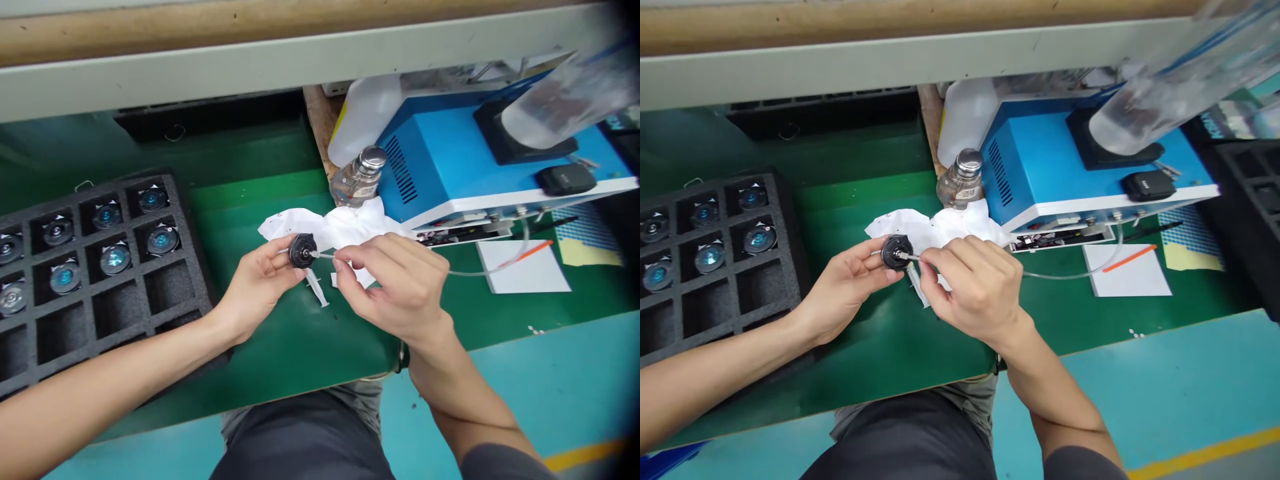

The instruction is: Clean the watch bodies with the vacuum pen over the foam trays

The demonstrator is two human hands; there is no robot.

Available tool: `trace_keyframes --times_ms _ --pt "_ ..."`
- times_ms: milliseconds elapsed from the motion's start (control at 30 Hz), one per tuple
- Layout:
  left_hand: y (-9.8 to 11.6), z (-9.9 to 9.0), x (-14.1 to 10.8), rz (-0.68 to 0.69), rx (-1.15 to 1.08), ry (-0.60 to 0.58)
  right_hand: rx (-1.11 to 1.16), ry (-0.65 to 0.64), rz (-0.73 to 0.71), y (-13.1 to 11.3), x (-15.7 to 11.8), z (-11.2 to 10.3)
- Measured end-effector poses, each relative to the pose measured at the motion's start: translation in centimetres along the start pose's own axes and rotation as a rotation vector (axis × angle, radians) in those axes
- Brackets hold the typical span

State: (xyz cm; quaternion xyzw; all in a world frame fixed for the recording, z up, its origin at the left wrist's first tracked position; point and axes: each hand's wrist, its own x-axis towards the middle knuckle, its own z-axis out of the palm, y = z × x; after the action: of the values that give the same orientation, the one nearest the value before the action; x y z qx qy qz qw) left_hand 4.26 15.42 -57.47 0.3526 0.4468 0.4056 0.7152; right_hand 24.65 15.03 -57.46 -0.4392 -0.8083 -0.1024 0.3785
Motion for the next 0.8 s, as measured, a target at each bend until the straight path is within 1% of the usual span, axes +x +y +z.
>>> trace_keyframes --times_ms 167,800 --pt "0.12 0.15 -0.04 -0.025 0.001 -0.045 0.007 -0.004 -0.002 -0.06 -0.05 0.27" --pt "0.13 0.3 -0.24 -0.046 -0.024 -0.034 0.014 -0.021 -0.003 -0.21 -0.13 0.28"
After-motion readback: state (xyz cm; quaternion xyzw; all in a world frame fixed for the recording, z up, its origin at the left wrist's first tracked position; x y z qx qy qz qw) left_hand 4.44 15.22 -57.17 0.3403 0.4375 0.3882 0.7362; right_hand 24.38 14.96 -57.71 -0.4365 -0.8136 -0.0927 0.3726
